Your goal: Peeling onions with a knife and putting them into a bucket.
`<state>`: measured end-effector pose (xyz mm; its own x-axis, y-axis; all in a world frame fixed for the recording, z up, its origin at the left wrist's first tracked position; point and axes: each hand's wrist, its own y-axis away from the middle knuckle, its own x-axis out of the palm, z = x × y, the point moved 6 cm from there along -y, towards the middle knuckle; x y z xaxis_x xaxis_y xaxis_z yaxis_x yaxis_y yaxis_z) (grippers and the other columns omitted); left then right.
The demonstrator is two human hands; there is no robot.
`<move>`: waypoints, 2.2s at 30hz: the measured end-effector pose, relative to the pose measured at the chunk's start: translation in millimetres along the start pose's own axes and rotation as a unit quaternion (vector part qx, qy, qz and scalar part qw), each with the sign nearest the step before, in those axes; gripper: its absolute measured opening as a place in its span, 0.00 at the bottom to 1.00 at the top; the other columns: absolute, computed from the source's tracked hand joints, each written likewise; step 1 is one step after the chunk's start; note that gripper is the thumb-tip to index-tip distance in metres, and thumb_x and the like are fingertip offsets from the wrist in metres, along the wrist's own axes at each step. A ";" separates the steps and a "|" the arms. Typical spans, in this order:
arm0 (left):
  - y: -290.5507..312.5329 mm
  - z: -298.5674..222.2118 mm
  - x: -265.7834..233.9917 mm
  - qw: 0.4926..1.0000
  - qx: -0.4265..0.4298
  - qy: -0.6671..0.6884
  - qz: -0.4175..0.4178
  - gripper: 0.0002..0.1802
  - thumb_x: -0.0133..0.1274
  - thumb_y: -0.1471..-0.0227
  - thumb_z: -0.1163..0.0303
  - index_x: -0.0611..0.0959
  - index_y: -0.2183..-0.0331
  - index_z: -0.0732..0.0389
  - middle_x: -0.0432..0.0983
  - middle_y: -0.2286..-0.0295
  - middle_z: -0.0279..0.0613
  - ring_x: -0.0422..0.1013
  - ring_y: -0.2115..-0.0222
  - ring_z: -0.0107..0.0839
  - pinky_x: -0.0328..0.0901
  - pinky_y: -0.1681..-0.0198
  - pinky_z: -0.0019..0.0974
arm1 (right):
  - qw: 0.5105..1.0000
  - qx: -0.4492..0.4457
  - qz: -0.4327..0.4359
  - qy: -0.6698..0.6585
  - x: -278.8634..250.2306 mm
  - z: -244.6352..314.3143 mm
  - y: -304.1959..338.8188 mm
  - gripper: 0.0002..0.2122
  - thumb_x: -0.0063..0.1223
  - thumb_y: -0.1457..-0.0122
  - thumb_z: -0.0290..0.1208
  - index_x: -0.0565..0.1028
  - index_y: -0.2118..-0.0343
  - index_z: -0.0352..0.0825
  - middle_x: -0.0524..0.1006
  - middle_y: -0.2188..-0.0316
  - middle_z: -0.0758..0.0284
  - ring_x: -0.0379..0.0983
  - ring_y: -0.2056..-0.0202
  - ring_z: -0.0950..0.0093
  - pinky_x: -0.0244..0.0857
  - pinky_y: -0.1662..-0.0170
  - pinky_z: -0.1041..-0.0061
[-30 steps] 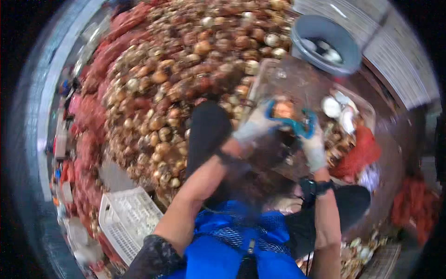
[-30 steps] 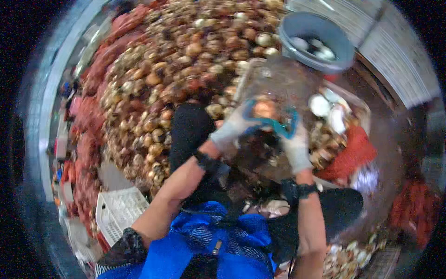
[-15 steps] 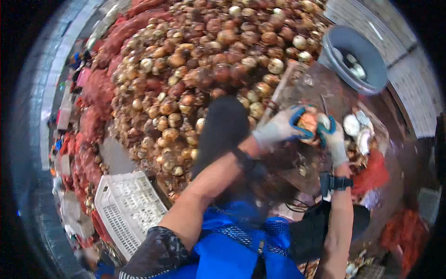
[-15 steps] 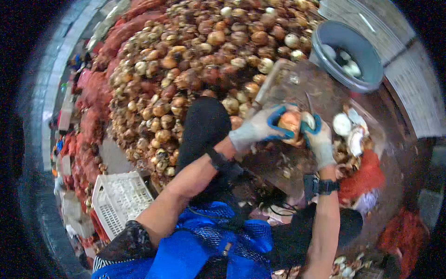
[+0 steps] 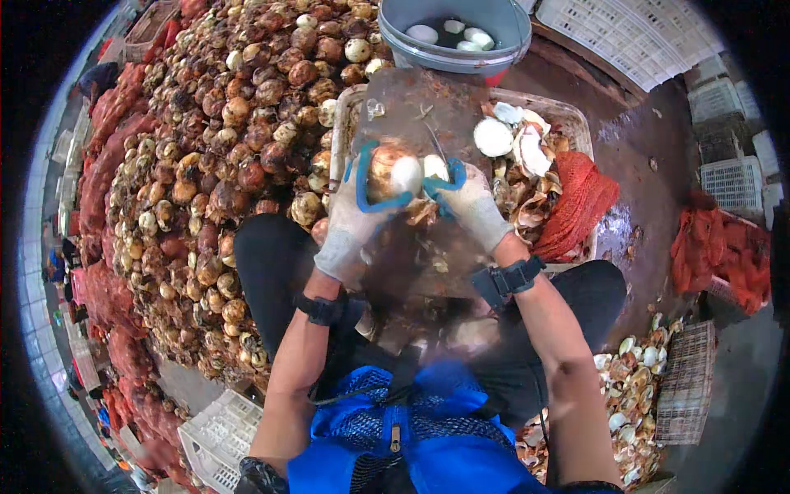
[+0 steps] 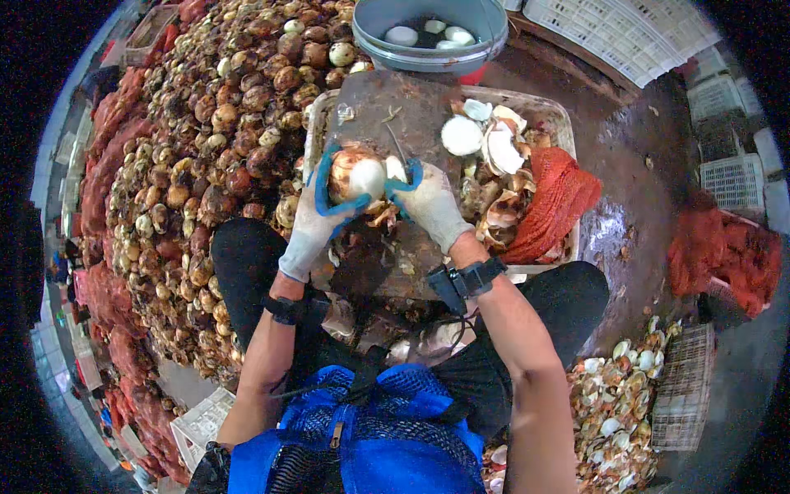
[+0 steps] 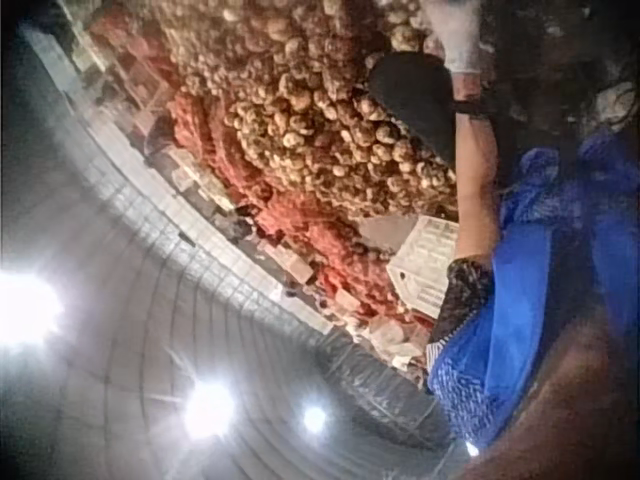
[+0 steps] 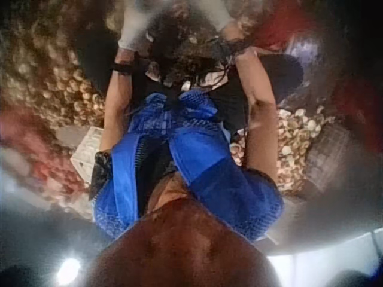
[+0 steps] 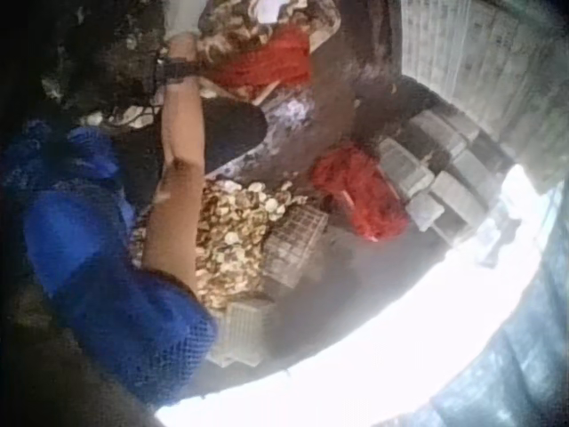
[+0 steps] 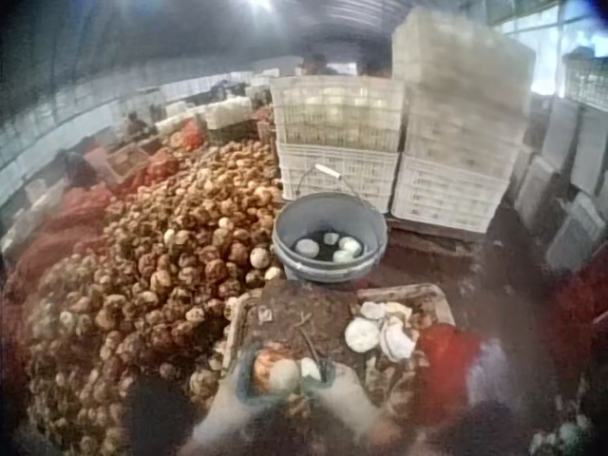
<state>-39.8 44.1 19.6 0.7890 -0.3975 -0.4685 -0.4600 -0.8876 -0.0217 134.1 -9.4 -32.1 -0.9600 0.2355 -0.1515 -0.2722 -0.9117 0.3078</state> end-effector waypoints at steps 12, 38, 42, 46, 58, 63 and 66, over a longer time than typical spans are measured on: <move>-1.4 16.5 0.7 0.997 0.006 -0.025 0.071 0.39 0.63 0.60 0.70 0.65 0.45 0.61 0.66 0.49 0.41 0.63 0.49 0.30 0.59 0.46 0.34 | 0.904 -0.108 -0.084 0.405 -32.4 19.8 -27.7 0.20 0.55 0.53 0.42 0.71 0.61 0.33 0.75 0.67 0.54 0.73 0.64 0.56 0.67 0.60 0.61; 15.7 -36.4 11.5 0.991 0.026 -0.122 0.048 0.41 0.63 0.63 0.64 0.66 0.46 0.55 0.67 0.53 0.46 0.67 0.53 0.46 0.64 0.52 0.41 | 0.971 -0.185 -0.058 0.137 -2.0 33.9 40.5 0.12 0.60 0.51 0.35 0.73 0.69 0.32 0.74 0.77 0.63 0.72 0.75 0.70 0.65 0.69 0.71; 13.2 -26.8 17.2 0.992 0.026 -0.118 0.037 0.36 0.63 0.63 0.63 0.71 0.50 0.55 0.68 0.55 0.44 0.68 0.55 0.44 0.65 0.54 0.40 | 0.991 -0.085 -0.007 -0.102 -7.1 27.4 39.9 0.10 0.61 0.51 0.32 0.73 0.69 0.34 0.73 0.79 0.70 0.68 0.80 0.80 0.64 0.76 0.78; 12.7 -22.9 16.2 0.993 0.044 -0.105 0.026 0.34 0.63 0.63 0.63 0.73 0.51 0.56 0.69 0.56 0.44 0.68 0.56 0.43 0.65 0.54 0.40 | 0.986 -0.054 -0.018 -0.159 -14.9 37.3 45.6 0.08 0.60 0.49 0.32 0.73 0.69 0.37 0.72 0.80 0.74 0.65 0.84 0.85 0.61 0.82 0.84; 10.0 -26.7 24.7 0.992 0.063 -0.107 0.015 0.32 0.65 0.65 0.63 0.74 0.54 0.56 0.69 0.55 0.45 0.65 0.53 0.42 0.63 0.51 0.40 | 0.939 -0.184 -0.120 0.264 -67.4 43.6 49.8 0.20 0.52 0.48 0.34 0.67 0.51 0.37 0.75 0.70 0.53 0.73 0.68 0.55 0.67 0.65 0.62; 12.5 -30.0 26.3 0.999 0.032 -0.041 0.002 0.35 0.65 0.64 0.64 0.72 0.52 0.61 0.69 0.55 0.48 0.68 0.56 0.42 0.65 0.53 0.38 | 0.937 -0.224 -0.043 0.266 -31.0 10.2 74.3 0.18 0.50 0.46 0.28 0.68 0.51 0.34 0.75 0.71 0.56 0.73 0.69 0.62 0.65 0.65 0.70; 12.1 -19.8 28.3 1.000 0.007 -0.008 0.014 0.39 0.66 0.64 0.64 0.70 0.48 0.60 0.69 0.54 0.43 0.66 0.53 0.34 0.61 0.48 0.35 | 0.952 -0.151 0.010 0.266 -19.2 11.1 78.9 0.20 0.52 0.47 0.30 0.66 0.50 0.33 0.75 0.73 0.57 0.73 0.71 0.61 0.65 0.65 0.69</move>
<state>-15.0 17.5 23.5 0.7687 -0.4190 -0.4832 -0.4884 -0.8724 -0.0205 130.3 -82.1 5.6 -0.7733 0.0873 -0.6280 -0.1461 -0.9884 0.0425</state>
